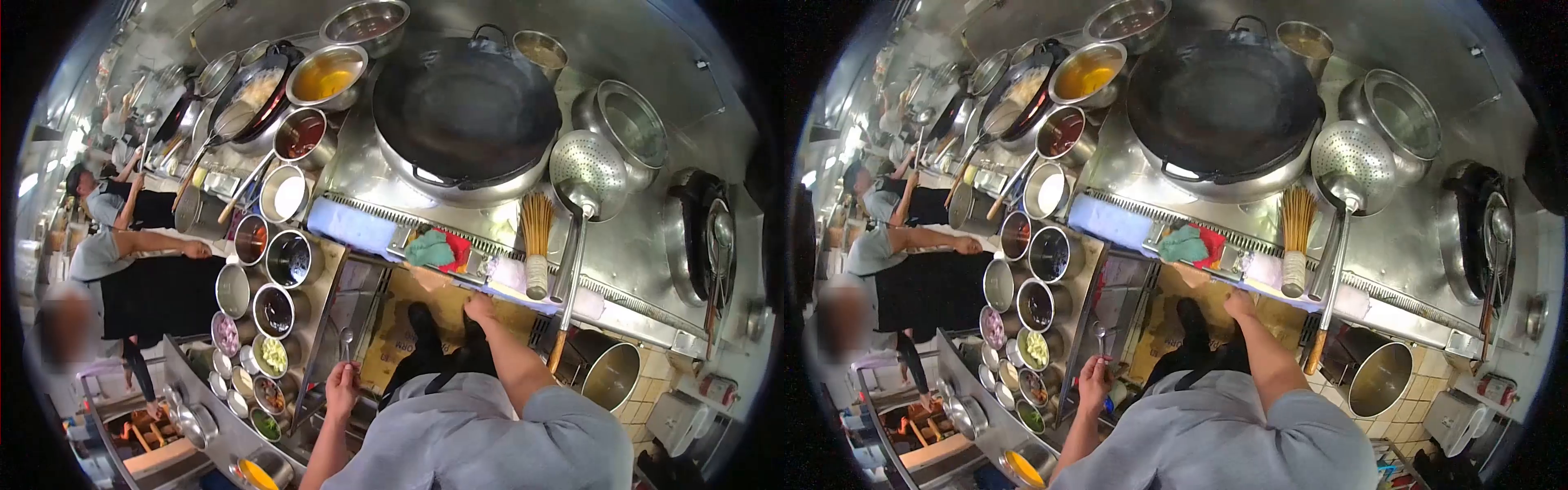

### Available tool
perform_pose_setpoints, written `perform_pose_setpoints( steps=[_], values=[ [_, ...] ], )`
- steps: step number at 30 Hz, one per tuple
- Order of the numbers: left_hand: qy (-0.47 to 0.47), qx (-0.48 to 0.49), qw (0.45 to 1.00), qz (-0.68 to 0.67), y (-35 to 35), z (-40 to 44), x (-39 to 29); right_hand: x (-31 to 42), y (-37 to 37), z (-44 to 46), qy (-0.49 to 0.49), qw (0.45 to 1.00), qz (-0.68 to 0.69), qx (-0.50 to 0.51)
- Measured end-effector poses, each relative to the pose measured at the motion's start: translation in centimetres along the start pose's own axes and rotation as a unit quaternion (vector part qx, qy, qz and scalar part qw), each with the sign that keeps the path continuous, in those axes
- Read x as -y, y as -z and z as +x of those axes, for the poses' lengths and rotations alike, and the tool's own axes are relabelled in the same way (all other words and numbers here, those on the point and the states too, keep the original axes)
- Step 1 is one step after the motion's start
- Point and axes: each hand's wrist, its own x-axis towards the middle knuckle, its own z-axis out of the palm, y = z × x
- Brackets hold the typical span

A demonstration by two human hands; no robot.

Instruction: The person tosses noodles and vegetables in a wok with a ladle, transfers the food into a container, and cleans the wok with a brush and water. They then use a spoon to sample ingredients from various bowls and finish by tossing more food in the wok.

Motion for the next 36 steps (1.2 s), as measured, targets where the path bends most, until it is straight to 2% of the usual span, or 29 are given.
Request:
perform_pose_setpoints(
  steps=[1,2,4,6,8,10,12,15,16,17,19,20,21,22,23,24,25,26,28,29,30,31,32,33,34,35,36],
  values=[
    [-0.004,0.024,1.000,-0.014,0.3,0.9,-0.4,-1.4,-1.3,1.6,0.060,0.998,-0.016,0.030],
    [-0.011,0.037,0.999,-0.001,0.6,1.6,-1.2,-1.2,-1.3,2.8,0.062,0.998,-0.021,0.023],
    [-0.011,0.082,0.996,0.016,1.0,2.8,-3.1,-0.8,-0.9,4.2,0.019,0.981,-0.079,0.178],
    [-0.024,0.108,0.993,0.031,1.2,4.5,-4.6,0.1,-0.5,4.2,0.009,0.981,-0.098,0.166],
    [-0.032,0.133,0.990,0.038,1.0,5.8,-6.4,0.6,0.0,3.4,0.033,0.964,-0.170,0.202],
    [-0.029,0.148,0.988,0.042,0.1,7.2,-7.8,1.6,0.5,1.2,0.004,0.972,-0.172,0.162],
    [-0.070,0.126,0.985,-0.093,-1.8,8.3,-8.5,3.1,0.9,-1.5,-0.050,0.978,-0.178,0.097],
    [-0.138,0.210,0.955,-0.157,-4.5,10.6,-10.1,9.0,5.4,-7.0,0.164,0.983,-0.046,0.062],
    [-0.129,0.215,0.957,-0.145,-5.7,10.9,-11.4,11.7,7.5,-9.6,0.118,0.953,0.224,0.165],
    [-0.146,0.252,0.939,-0.182,-7.0,11.3,-12.2,14.3,9.7,-12.0,0.064,0.840,0.478,0.250],
    [-0.167,0.292,0.916,-0.220,-8.7,11.9,-14.5,18.9,14.2,-15.5,0.052,0.644,0.667,0.372],
    [-0.143,0.356,0.889,-0.250,-9.2,11.5,-16.1,19.8,15.1,-15.3,0.055,0.647,0.666,0.368],
    [-0.118,0.417,0.857,-0.277,-9.5,11.3,-17.5,20.3,15.9,-15.0,0.081,0.600,0.686,0.404],
    [-0.121,0.419,0.856,-0.279,-9.8,11.4,-18.8,21.5,17.3,-15.1,0.106,0.551,0.702,0.439],
    [-0.135,0.460,0.828,-0.293,-9.8,11.6,-20.0,22.7,18.9,-15.4,0.070,0.578,0.702,0.410],
    [-0.147,0.498,0.798,-0.306,-10.0,11.7,-21.1,23.5,20.4,-15.3,0.071,0.580,0.701,0.410],
    [-0.193,0.495,0.788,-0.310,-10.2,11.5,-22.2,24.2,21.8,-15.0,0.104,0.581,0.692,0.416],
    [-0.196,0.495,0.788,-0.310,-10.6,11.4,-23.3,24.8,23.4,-14.1,0.138,0.582,0.681,0.423],
    [-0.196,0.349,0.869,-0.289,-11.1,11.0,-24.9,26.2,27.7,-11.0,0.190,0.671,0.630,0.343],
    [-0.188,0.319,0.898,-0.237,-10.6,10.7,-25.6,27.0,30.1,-8.6,0.240,0.720,0.594,0.267],
    [-0.189,0.315,0.899,-0.237,-10.2,11.4,-25.1,27.7,32.7,-5.4,0.287,0.761,0.551,0.188],
    [-0.192,0.280,0.917,-0.208,-9.8,12.5,-23.8,27.8,35.4,-0.6,0.268,0.758,0.566,0.184],
    [-0.193,0.244,0.933,-0.179,-9.3,13.4,-22.4,28.5,38.2,2.4,0.239,0.794,0.550,0.095],
    [-0.181,0.220,0.943,-0.174,-8.8,13.8,-20.9,28.8,40.6,6.7,0.228,0.804,0.546,0.055],
    [-0.169,0.196,0.951,-0.169,-8.2,14.0,-19.2,29.4,42.6,10.6,0.196,0.852,0.484,-0.037],
    [-0.150,0.172,0.959,-0.167,-7.6,14.0,-17.2,29.8,44.4,14.5,0.143,0.857,0.491,-0.065],
    [-0.133,0.148,0.966,-0.165,-7.0,13.9,-15.1,30.1,45.8,17.5,0.135,0.854,0.496,-0.078]
  ],
)
